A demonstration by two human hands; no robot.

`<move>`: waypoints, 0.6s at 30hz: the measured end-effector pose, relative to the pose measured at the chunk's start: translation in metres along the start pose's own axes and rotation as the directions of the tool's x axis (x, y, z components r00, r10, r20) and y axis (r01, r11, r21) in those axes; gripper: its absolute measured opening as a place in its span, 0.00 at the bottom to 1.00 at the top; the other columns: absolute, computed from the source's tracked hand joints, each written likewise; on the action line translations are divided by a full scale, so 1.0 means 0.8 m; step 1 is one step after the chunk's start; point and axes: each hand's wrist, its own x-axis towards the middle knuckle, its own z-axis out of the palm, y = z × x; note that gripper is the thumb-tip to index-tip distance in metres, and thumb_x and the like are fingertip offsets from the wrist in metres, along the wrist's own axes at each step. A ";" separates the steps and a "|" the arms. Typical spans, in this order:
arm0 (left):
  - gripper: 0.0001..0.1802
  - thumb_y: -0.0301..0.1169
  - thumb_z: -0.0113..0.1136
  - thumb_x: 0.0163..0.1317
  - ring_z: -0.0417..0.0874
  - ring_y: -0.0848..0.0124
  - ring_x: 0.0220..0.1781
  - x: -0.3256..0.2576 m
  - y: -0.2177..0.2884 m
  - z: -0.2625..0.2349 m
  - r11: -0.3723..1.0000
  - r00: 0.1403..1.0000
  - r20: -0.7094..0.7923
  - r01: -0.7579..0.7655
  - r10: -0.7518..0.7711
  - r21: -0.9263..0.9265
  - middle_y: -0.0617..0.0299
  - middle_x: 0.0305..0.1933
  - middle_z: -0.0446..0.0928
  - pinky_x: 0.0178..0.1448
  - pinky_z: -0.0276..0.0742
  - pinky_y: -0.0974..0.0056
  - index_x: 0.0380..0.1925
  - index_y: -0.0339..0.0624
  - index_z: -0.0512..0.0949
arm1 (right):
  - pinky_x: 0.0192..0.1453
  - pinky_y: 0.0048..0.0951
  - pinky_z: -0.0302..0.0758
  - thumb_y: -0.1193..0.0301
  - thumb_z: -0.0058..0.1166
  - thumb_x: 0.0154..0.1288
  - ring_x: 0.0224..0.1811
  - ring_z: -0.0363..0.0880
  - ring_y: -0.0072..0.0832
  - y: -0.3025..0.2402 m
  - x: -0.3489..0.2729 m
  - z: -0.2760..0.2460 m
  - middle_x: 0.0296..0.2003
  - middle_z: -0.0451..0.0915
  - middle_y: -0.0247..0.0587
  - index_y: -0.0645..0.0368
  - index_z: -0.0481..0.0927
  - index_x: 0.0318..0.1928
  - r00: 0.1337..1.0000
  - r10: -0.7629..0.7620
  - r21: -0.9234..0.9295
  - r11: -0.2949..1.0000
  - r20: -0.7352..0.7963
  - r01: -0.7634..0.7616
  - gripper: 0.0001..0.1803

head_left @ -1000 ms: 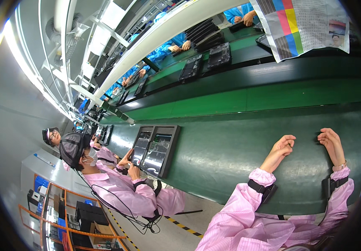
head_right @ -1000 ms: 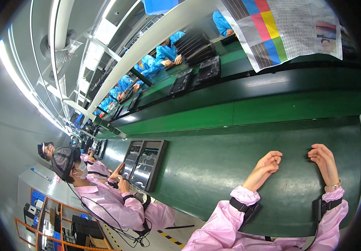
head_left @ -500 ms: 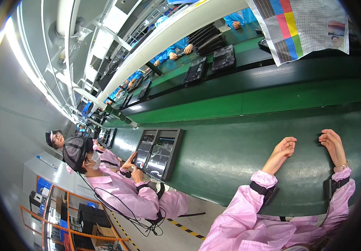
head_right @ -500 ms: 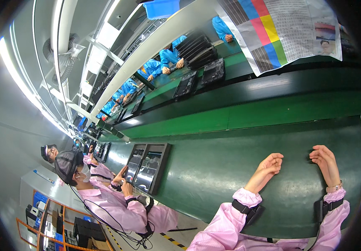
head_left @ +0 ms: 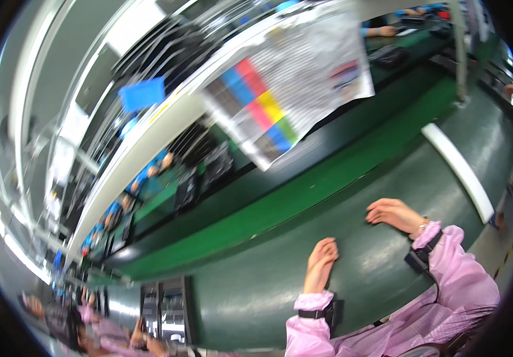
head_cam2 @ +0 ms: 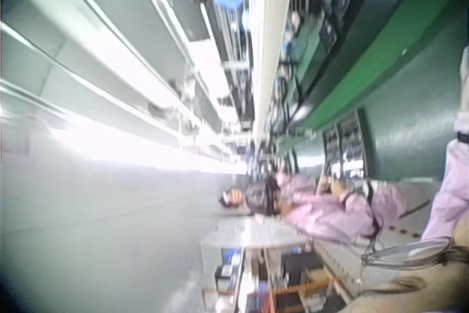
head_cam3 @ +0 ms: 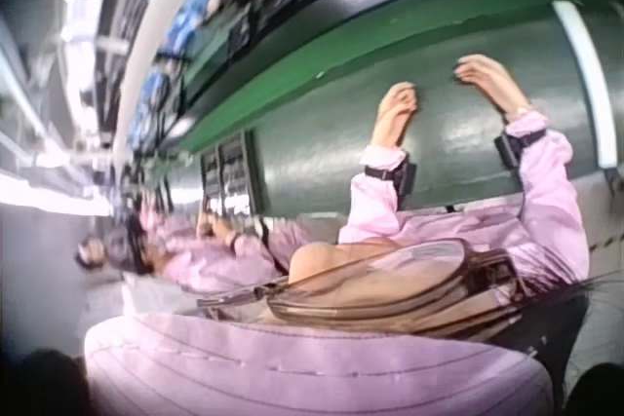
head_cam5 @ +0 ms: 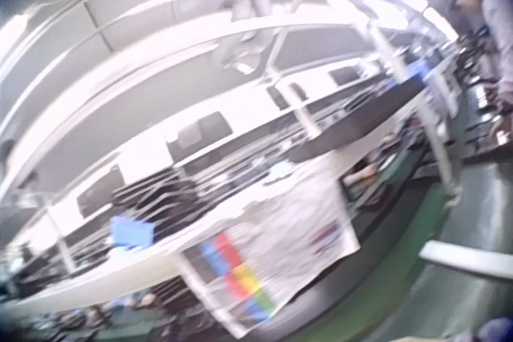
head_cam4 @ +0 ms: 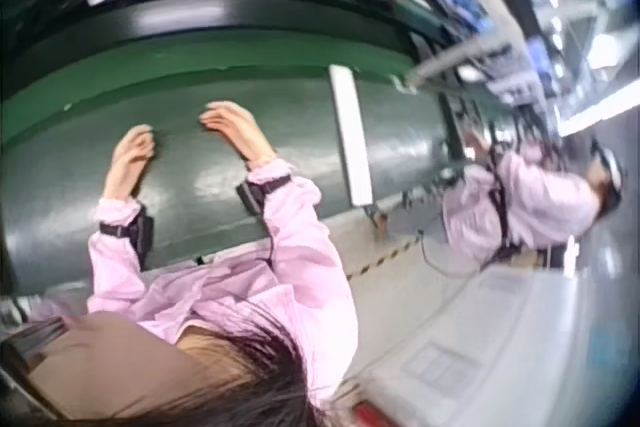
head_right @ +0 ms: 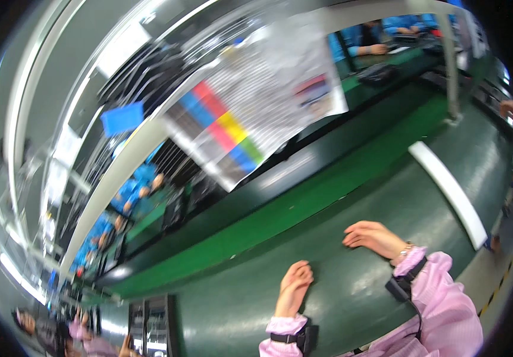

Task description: Inspecting and interacting with electronic control panels or tablets on a manufacturing assembly line.

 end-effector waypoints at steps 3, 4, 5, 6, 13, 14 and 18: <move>0.22 0.15 0.52 0.53 0.73 0.73 0.45 -0.001 0.002 0.002 0.999 1.000 0.011 0.022 -0.022 -0.041 0.61 0.41 0.71 0.51 0.70 0.71 0.51 0.33 0.67 | 0.55 0.31 0.74 0.69 0.43 0.70 0.47 0.78 0.34 0.005 0.001 -0.006 0.43 0.79 0.51 0.68 0.73 0.50 0.998 0.050 -0.009 0.999 0.033 -0.050 0.15; 0.22 0.14 0.52 0.53 0.73 0.72 0.45 -0.002 0.003 0.004 0.998 1.000 -0.009 0.003 -0.003 -0.058 0.61 0.41 0.71 0.51 0.70 0.70 0.50 0.33 0.67 | 0.55 0.31 0.74 0.69 0.42 0.70 0.48 0.78 0.34 0.007 0.002 -0.008 0.43 0.79 0.51 0.68 0.73 0.50 1.000 0.007 0.016 1.000 0.020 -0.007 0.15; 0.21 0.14 0.53 0.53 0.73 0.71 0.44 -0.003 0.003 0.006 1.000 1.000 -0.016 0.015 -0.015 -0.016 0.60 0.40 0.71 0.52 0.70 0.70 0.49 0.33 0.67 | 0.55 0.31 0.73 0.70 0.42 0.71 0.48 0.78 0.34 0.009 0.003 -0.010 0.43 0.79 0.51 0.68 0.73 0.50 0.998 0.058 0.002 0.998 0.035 -0.058 0.15; 0.21 0.13 0.53 0.52 0.73 0.71 0.44 -0.004 0.004 0.008 1.000 0.999 -0.035 -0.008 0.008 0.003 0.60 0.39 0.71 0.52 0.69 0.70 0.49 0.33 0.68 | 0.56 0.31 0.73 0.70 0.42 0.71 0.49 0.78 0.34 0.010 0.004 -0.011 0.43 0.79 0.51 0.68 0.73 0.50 1.000 0.003 0.015 1.000 0.020 -0.003 0.15; 0.21 0.11 0.54 0.49 0.71 0.71 0.37 -0.005 0.007 0.021 1.000 0.992 -0.127 0.000 -0.003 -0.019 0.61 0.29 0.70 0.51 0.68 0.68 0.45 0.33 0.69 | 0.58 0.30 0.72 0.68 0.39 0.72 0.50 0.77 0.33 0.016 0.004 -0.017 0.46 0.77 0.52 0.67 0.72 0.52 0.996 0.029 -0.016 0.999 0.081 -0.028 0.16; 0.21 0.11 0.54 0.48 0.70 0.71 0.36 -0.005 0.008 0.023 1.000 0.991 -0.131 -0.004 0.002 -0.019 0.61 0.29 0.70 0.48 0.68 0.68 0.45 0.33 0.69 | 0.58 0.30 0.72 0.69 0.39 0.72 0.50 0.77 0.33 0.017 0.003 -0.017 0.46 0.77 0.52 0.67 0.72 0.52 0.998 -0.016 -0.019 1.000 0.059 0.017 0.16; 0.20 0.12 0.53 0.48 0.68 0.72 0.34 -0.006 0.012 0.029 0.999 0.992 -0.124 0.000 -0.005 -0.039 0.61 0.30 0.70 0.41 0.65 0.69 0.44 0.33 0.69 | 0.58 0.29 0.71 0.69 0.39 0.72 0.50 0.77 0.31 0.016 0.004 -0.016 0.46 0.78 0.50 0.65 0.72 0.51 0.999 0.009 -0.033 0.999 0.038 -0.008 0.15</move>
